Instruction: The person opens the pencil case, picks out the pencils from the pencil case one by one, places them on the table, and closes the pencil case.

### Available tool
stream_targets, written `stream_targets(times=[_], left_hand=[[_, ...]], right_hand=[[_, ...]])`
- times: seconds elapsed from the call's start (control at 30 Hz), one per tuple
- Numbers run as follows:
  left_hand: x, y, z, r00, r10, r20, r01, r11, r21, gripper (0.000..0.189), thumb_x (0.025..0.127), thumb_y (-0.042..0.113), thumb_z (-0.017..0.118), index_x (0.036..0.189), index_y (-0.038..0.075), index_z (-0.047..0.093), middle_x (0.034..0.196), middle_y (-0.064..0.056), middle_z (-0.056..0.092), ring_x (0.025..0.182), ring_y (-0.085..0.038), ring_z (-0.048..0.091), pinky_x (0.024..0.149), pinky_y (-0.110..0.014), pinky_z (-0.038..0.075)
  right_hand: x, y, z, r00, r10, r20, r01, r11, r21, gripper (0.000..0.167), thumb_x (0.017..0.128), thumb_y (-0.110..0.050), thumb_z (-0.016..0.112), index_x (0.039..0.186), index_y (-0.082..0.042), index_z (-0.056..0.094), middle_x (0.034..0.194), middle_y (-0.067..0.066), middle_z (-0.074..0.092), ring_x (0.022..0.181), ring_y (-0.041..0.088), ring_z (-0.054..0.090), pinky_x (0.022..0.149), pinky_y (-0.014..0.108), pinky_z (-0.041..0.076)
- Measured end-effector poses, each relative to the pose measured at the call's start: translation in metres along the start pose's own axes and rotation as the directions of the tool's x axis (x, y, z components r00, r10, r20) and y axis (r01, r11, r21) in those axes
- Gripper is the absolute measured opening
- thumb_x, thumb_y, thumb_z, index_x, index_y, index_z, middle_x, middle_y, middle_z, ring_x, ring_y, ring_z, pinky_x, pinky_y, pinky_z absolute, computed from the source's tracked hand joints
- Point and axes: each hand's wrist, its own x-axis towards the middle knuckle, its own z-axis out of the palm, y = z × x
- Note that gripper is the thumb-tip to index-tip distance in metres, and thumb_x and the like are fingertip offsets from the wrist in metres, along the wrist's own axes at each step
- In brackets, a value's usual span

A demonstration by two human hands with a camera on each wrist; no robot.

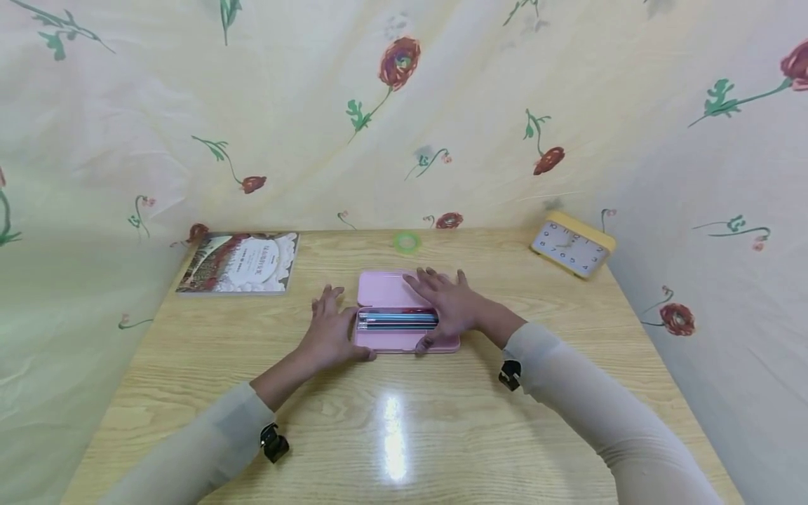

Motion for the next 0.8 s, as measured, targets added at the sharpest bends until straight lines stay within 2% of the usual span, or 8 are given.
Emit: stream_targets(times=[0.13, 0.23, 0.4, 0.63, 0.8], left_hand=[[0.0029, 0.0013, 0.0008, 0.999, 0.009, 0.035, -0.009, 1.0, -0.006, 0.107, 0.077, 0.057, 0.098, 0.158, 0.002, 0.056, 0.178, -0.031, 0.026, 0.171, -0.054, 0.006, 0.137, -0.074, 0.002], [0.0044, 0.0013, 0.0013, 0.998, 0.026, 0.055, -0.026, 1.0, -0.016, 0.121, 0.079, 0.067, 0.092, 0.166, 0.001, 0.041, 0.177, -0.03, 0.032, 0.171, -0.053, 0.014, 0.136, -0.076, 0.006], [0.0048, 0.0014, 0.0041, 0.997, 0.03, 0.074, -0.029, 1.0, -0.005, 0.134, 0.084, 0.076, 0.082, 0.174, -0.002, 0.019, 0.181, -0.027, 0.027, 0.172, -0.049, 0.015, 0.138, -0.072, 0.008], [0.005, 0.0024, 0.006, 0.994, 0.04, 0.101, -0.044, 0.998, 0.035, 0.137, 0.087, 0.078, 0.078, 0.174, -0.006, 0.014, 0.183, -0.028, 0.017, 0.172, -0.049, 0.014, 0.14, -0.066, 0.007], [0.0067, 0.0022, 0.0044, 0.995, 0.037, 0.095, -0.04, 0.999, 0.025, 0.136, 0.087, 0.077, 0.079, 0.174, -0.006, 0.015, 0.183, -0.027, 0.017, 0.172, -0.047, 0.016, 0.14, -0.066, 0.008]], right_hand=[[-0.0023, 0.0014, 0.0006, 0.999, 0.022, 0.024, -0.023, 1.0, 0.018, 0.147, 0.071, -0.09, 0.081, 0.18, -0.03, 0.002, 0.187, 0.018, 0.006, 0.173, 0.048, 0.008, 0.126, 0.09, 0.003], [-0.002, 0.0007, 0.0012, 0.999, 0.027, 0.034, -0.028, 1.0, 0.013, 0.146, 0.071, -0.091, 0.08, 0.18, -0.031, 0.003, 0.188, 0.017, 0.004, 0.174, 0.045, 0.005, 0.127, 0.089, 0.001], [-0.0003, -0.0027, 0.0008, 0.999, 0.017, 0.037, -0.018, 1.0, 0.008, 0.143, 0.072, -0.092, 0.079, 0.18, -0.032, 0.007, 0.188, 0.015, 0.003, 0.174, 0.043, 0.003, 0.127, 0.089, 0.0], [-0.0045, -0.005, 0.0019, 0.998, 0.028, 0.059, -0.029, 0.999, 0.013, 0.142, 0.072, -0.09, 0.081, 0.18, -0.03, 0.011, 0.187, 0.017, 0.003, 0.174, 0.044, 0.002, 0.126, 0.09, -0.002], [-0.0036, -0.0055, -0.0014, 0.998, 0.02, 0.055, -0.02, 1.0, -0.003, 0.141, 0.073, -0.091, 0.08, 0.18, -0.029, 0.012, 0.187, 0.016, 0.002, 0.174, 0.043, 0.002, 0.126, 0.09, -0.001]])
